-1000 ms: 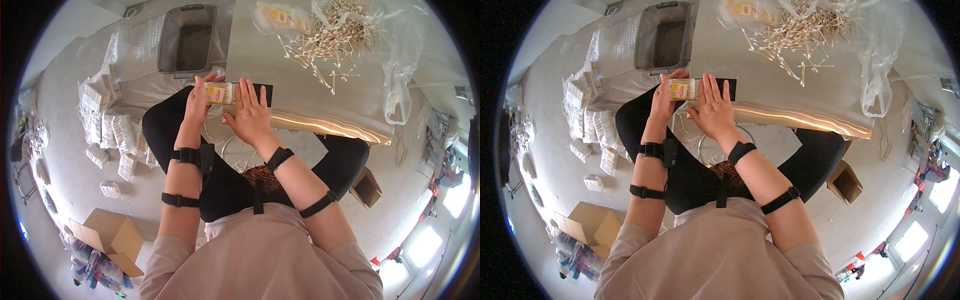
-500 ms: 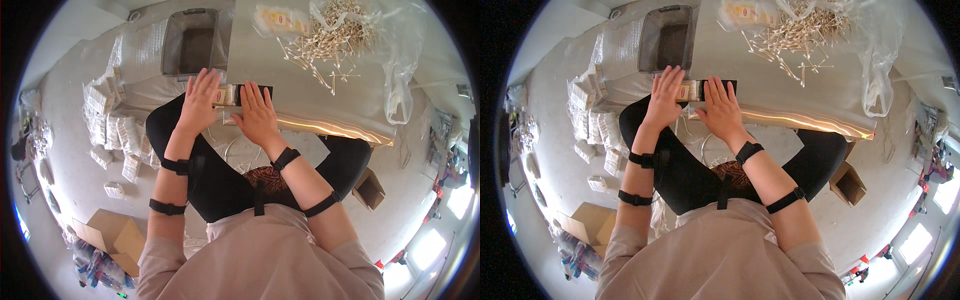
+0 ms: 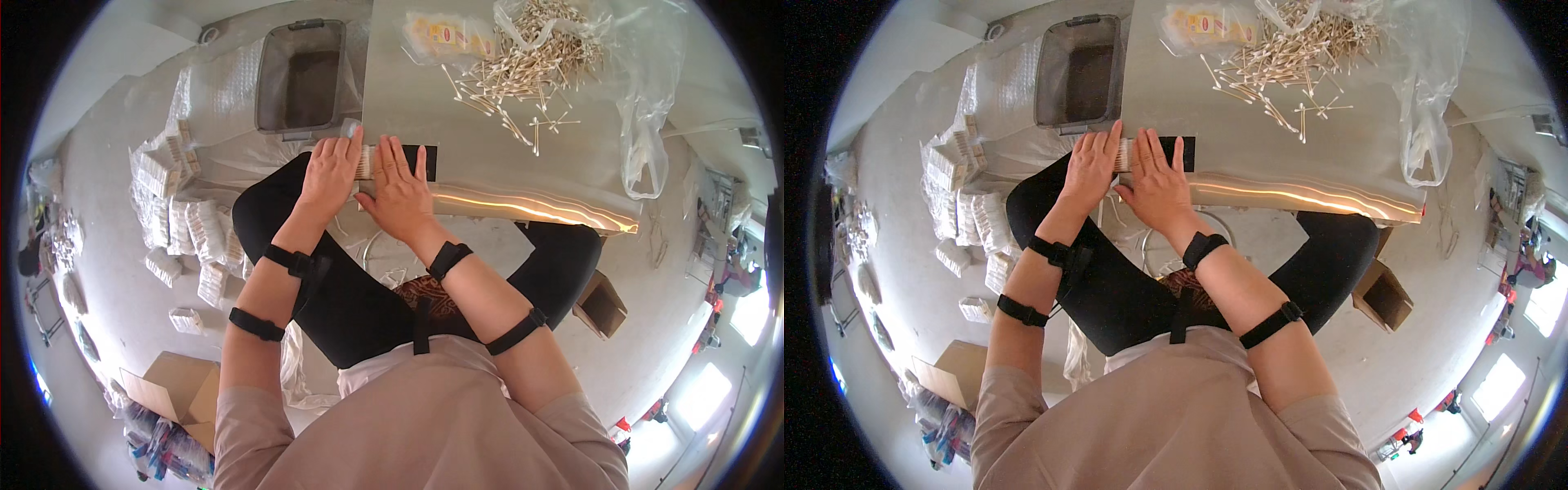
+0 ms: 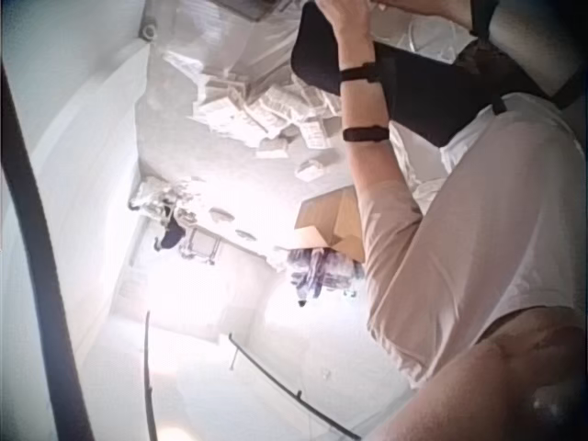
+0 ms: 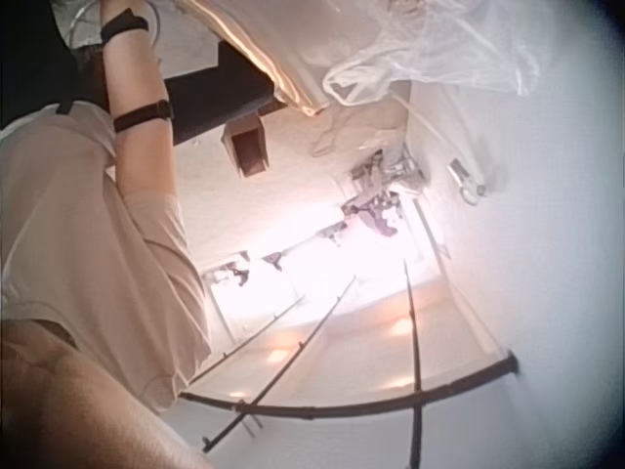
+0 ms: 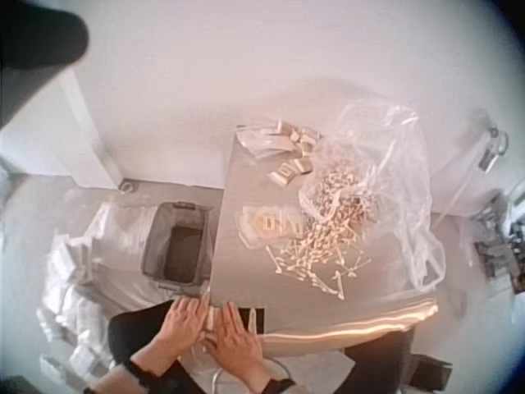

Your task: Manually organizing and packaging bundles of cotton swabs into plastic bags.

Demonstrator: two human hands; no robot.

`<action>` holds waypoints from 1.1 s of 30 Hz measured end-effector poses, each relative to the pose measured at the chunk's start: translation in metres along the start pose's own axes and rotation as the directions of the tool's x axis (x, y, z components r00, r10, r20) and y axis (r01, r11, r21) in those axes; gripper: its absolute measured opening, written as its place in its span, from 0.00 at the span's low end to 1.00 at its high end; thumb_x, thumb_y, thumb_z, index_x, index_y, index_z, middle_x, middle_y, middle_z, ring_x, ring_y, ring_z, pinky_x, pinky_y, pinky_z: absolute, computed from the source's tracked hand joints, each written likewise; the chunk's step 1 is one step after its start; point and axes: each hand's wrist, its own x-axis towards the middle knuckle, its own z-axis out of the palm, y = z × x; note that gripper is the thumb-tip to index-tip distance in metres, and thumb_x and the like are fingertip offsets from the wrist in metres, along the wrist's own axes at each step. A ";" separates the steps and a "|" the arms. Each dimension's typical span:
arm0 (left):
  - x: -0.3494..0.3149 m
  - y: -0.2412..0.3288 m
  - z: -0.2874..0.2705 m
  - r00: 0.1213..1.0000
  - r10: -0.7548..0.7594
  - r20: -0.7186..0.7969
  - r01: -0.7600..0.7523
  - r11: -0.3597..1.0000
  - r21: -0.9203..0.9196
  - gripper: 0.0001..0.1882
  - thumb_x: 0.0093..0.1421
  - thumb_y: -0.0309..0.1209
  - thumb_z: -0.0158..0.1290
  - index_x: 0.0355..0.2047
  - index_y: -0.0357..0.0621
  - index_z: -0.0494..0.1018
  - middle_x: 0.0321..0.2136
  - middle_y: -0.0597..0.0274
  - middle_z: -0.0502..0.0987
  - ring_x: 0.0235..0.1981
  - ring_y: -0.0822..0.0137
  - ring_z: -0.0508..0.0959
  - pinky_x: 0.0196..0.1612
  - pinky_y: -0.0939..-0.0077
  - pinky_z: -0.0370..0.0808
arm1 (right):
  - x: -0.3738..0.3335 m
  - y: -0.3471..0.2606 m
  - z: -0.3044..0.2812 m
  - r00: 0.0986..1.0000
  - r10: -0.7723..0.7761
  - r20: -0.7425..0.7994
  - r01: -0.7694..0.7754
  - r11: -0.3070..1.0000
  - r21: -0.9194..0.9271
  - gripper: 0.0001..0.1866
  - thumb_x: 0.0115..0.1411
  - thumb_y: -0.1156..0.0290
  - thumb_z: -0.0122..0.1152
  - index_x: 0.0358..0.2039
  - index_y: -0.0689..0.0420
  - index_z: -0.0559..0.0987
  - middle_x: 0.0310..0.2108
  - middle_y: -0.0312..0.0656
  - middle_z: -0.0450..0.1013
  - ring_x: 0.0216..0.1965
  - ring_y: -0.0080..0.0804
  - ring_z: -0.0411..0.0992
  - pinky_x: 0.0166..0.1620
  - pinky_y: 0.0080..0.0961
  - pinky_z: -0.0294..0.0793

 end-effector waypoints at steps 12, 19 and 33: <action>-0.033 -0.057 -0.023 0.993 -0.116 0.011 0.116 0.993 0.011 0.24 0.55 0.27 0.46 0.54 0.38 0.65 0.41 0.55 0.72 0.46 0.56 0.72 0.54 0.63 0.67 | 0.032 -0.050 0.011 0.985 -0.126 -0.122 0.139 0.984 0.110 0.39 0.59 0.49 0.54 0.62 0.65 0.61 0.66 0.52 0.53 0.69 0.44 0.46 0.67 0.52 0.41; -0.053 -0.030 -0.081 0.862 -0.171 0.477 0.482 -0.016 -0.876 0.25 0.56 0.21 0.50 0.56 0.37 0.65 0.40 0.60 0.75 0.47 0.65 0.73 0.55 0.68 0.65 | 0.030 -0.026 -0.071 0.971 -0.086 -0.221 0.209 0.749 0.628 0.29 0.54 0.68 0.65 0.56 0.57 0.70 0.60 0.50 0.62 0.65 0.46 0.56 0.64 0.45 0.55; 0.009 0.142 -0.121 0.806 0.493 0.328 0.591 -0.652 -0.474 0.29 0.47 0.21 0.55 0.53 0.33 0.66 0.37 0.51 0.77 0.44 0.58 0.77 0.57 0.62 0.68 | -0.064 0.064 -0.198 0.952 -0.074 0.297 -0.293 0.065 0.954 0.08 0.57 0.74 0.64 0.37 0.59 0.79 0.39 0.39 0.75 0.33 0.18 0.71 0.26 0.11 0.63</action>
